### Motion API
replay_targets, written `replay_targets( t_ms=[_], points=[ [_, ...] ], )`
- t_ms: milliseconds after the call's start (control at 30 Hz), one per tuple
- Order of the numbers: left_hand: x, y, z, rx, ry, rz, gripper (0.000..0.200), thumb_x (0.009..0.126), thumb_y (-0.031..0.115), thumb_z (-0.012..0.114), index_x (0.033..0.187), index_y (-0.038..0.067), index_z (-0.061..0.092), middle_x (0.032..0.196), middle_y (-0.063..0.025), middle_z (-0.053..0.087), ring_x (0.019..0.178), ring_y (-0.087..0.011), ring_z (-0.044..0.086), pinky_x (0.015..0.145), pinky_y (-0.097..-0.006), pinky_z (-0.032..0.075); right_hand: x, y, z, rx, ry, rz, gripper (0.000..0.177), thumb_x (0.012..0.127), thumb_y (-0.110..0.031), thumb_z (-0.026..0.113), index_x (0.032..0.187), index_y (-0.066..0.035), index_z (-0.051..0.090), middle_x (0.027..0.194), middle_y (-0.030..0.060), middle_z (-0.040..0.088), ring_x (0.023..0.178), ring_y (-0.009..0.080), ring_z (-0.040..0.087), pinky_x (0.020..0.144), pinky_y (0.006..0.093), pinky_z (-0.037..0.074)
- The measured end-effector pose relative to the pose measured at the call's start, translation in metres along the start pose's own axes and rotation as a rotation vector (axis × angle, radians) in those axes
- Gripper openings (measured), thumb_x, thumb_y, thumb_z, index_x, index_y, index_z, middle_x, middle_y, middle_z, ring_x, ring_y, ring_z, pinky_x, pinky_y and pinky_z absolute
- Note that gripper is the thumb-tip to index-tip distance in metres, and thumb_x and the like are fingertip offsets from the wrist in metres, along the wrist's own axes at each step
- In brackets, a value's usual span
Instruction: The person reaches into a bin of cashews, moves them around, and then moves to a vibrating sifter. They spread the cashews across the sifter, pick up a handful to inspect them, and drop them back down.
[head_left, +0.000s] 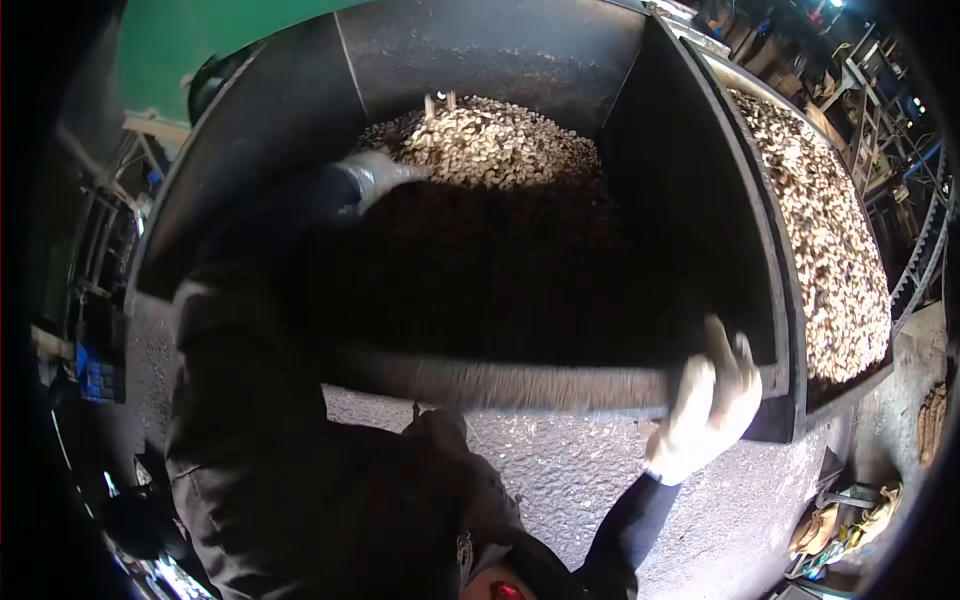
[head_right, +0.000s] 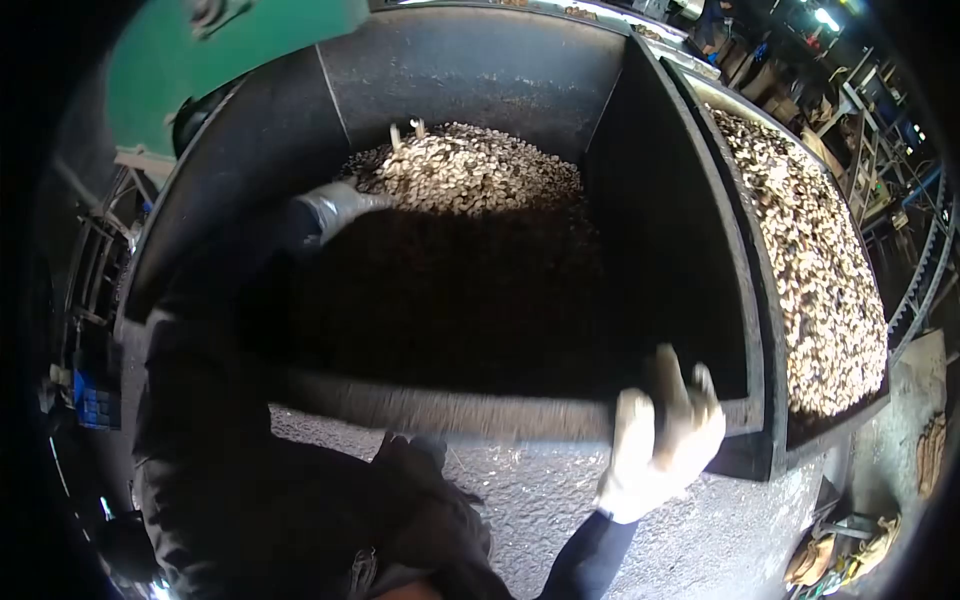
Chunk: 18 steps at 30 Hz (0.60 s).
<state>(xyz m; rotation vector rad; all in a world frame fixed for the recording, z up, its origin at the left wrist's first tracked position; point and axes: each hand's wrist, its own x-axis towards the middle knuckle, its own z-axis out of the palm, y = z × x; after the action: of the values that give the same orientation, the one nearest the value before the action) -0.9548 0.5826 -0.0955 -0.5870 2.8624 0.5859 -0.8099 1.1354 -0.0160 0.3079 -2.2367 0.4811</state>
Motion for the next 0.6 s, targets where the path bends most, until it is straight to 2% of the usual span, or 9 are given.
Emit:
replay_targets(
  t_ms=[100, 167, 233, 300, 333, 400, 467, 533, 600],
  points=[
    [0.024, 0.044, 0.022, -0.331, -0.17, -0.157, 0.101, 0.107, 0.076, 0.072, 0.159, -0.01, 0.065, 0.166, -0.0334, 0.063, 0.156, -0.0423, 0.06, 0.128, -0.0496, 0.047, -0.002, 0.016, 0.004, 0.029, -0.045, -0.071, 0.072, 0.123, -0.056, 0.044, 0.138, 0.004, 0.081, 0.114, 0.0153, 0.086, 0.105, 0.03, 0.074, 0.118, 0.0535, 0.057],
    [0.09, 0.075, 0.081, -0.863, 0.014, -0.316, 0.096, 0.107, 0.078, 0.069, 0.16, -0.002, 0.07, 0.166, -0.0309, 0.065, 0.155, -0.0415, 0.062, 0.129, -0.0472, 0.047, -0.003, 0.037, -0.005, 0.025, -0.176, -0.134, 0.082, 0.125, -0.058, 0.031, 0.144, 0.009, 0.074, 0.129, 0.0238, 0.082, 0.121, 0.0356, 0.074, 0.112, 0.0502, 0.061],
    [0.144, 0.069, 0.11, -0.224, -0.008, -0.122, 0.09, 0.107, 0.083, 0.059, 0.148, 0.006, 0.08, 0.159, -0.023, 0.074, 0.144, -0.0404, 0.071, 0.127, -0.0485, 0.049, -0.025, 0.04, 0.005, 0.179, -0.128, 0.102, 0.092, 0.124, -0.066, 0.029, 0.147, 0.014, 0.069, 0.141, 0.027, 0.079, 0.13, 0.0361, 0.073, 0.112, 0.0453, 0.063],
    [0.129, 0.112, 0.123, 0.289, -0.009, 0.211, 0.068, 0.109, 0.072, 0.059, 0.125, 0.013, 0.09, 0.137, -0.0216, 0.083, 0.132, -0.0372, 0.078, 0.117, -0.0501, 0.058, -0.033, 0.035, 0.004, 0.252, -0.144, 0.207, 0.095, 0.123, -0.069, 0.03, 0.148, 0.015, 0.068, 0.147, 0.0288, 0.077, 0.136, 0.0349, 0.072, 0.112, 0.0428, 0.064],
    [0.157, 0.1, 0.174, 0.267, 0.082, 0.381, 0.044, 0.112, 0.049, 0.061, 0.12, 0.015, 0.087, 0.11, -0.0172, 0.087, 0.105, -0.0373, 0.084, 0.09, -0.0594, 0.065, -0.03, 0.03, 0.0, 0.243, -0.199, 0.197, 0.093, 0.123, -0.068, 0.032, 0.147, 0.014, 0.069, 0.148, 0.0289, 0.076, 0.138, 0.0334, 0.072, 0.112, 0.0427, 0.064],
    [0.15, 0.053, 0.259, 0.125, 0.409, 0.77, 0.043, 0.113, 0.048, 0.06, 0.125, 0.015, 0.085, 0.114, -0.0188, 0.085, 0.103, -0.0412, 0.083, 0.089, -0.059, 0.066, -0.03, 0.044, -0.012, 0.2, -0.313, 0.136, 0.089, 0.123, -0.067, 0.035, 0.146, 0.012, 0.071, 0.149, 0.0293, 0.075, 0.14, 0.0321, 0.071, 0.112, 0.0436, 0.064],
    [0.123, 0.039, 0.301, 0.141, 0.27, 0.783, 0.043, 0.114, 0.046, 0.06, 0.135, 0.015, 0.081, 0.125, -0.0208, 0.082, 0.112, -0.0433, 0.081, 0.094, -0.0593, 0.065, -0.014, 0.034, -0.015, 0.064, -0.318, 0.033, 0.084, 0.121, -0.066, 0.04, 0.131, 0.009, 0.077, 0.145, 0.0284, 0.078, 0.137, 0.0378, 0.07, 0.113, 0.0493, 0.061],
    [0.079, 0.055, 0.277, 0.273, -0.249, 0.573, 0.049, 0.116, 0.044, 0.059, 0.151, 0.013, 0.072, 0.143, -0.021, 0.076, 0.131, -0.04, 0.075, 0.108, -0.0578, 0.061, -0.003, 0.025, -0.02, -0.012, -0.297, -0.024, 0.081, 0.119, -0.065, 0.045, 0.116, 0.007, 0.082, 0.141, 0.0275, 0.08, 0.134, 0.0434, 0.07, 0.114, 0.0551, 0.058],
    [0.033, 0.081, 0.21, 0.396, -0.486, 0.818, 0.054, 0.118, 0.043, 0.058, 0.16, 0.011, 0.066, 0.159, -0.0187, 0.068, 0.144, -0.0349, 0.069, 0.12, -0.0539, 0.054, 0.005, 0.025, -0.026, -0.026, -0.283, -0.053, 0.078, 0.114, -0.064, 0.052, 0.117, 0.008, 0.083, 0.123, 0.0232, 0.076, 0.117, 0.0398, 0.069, 0.109, 0.0529, 0.061]
  ],
)
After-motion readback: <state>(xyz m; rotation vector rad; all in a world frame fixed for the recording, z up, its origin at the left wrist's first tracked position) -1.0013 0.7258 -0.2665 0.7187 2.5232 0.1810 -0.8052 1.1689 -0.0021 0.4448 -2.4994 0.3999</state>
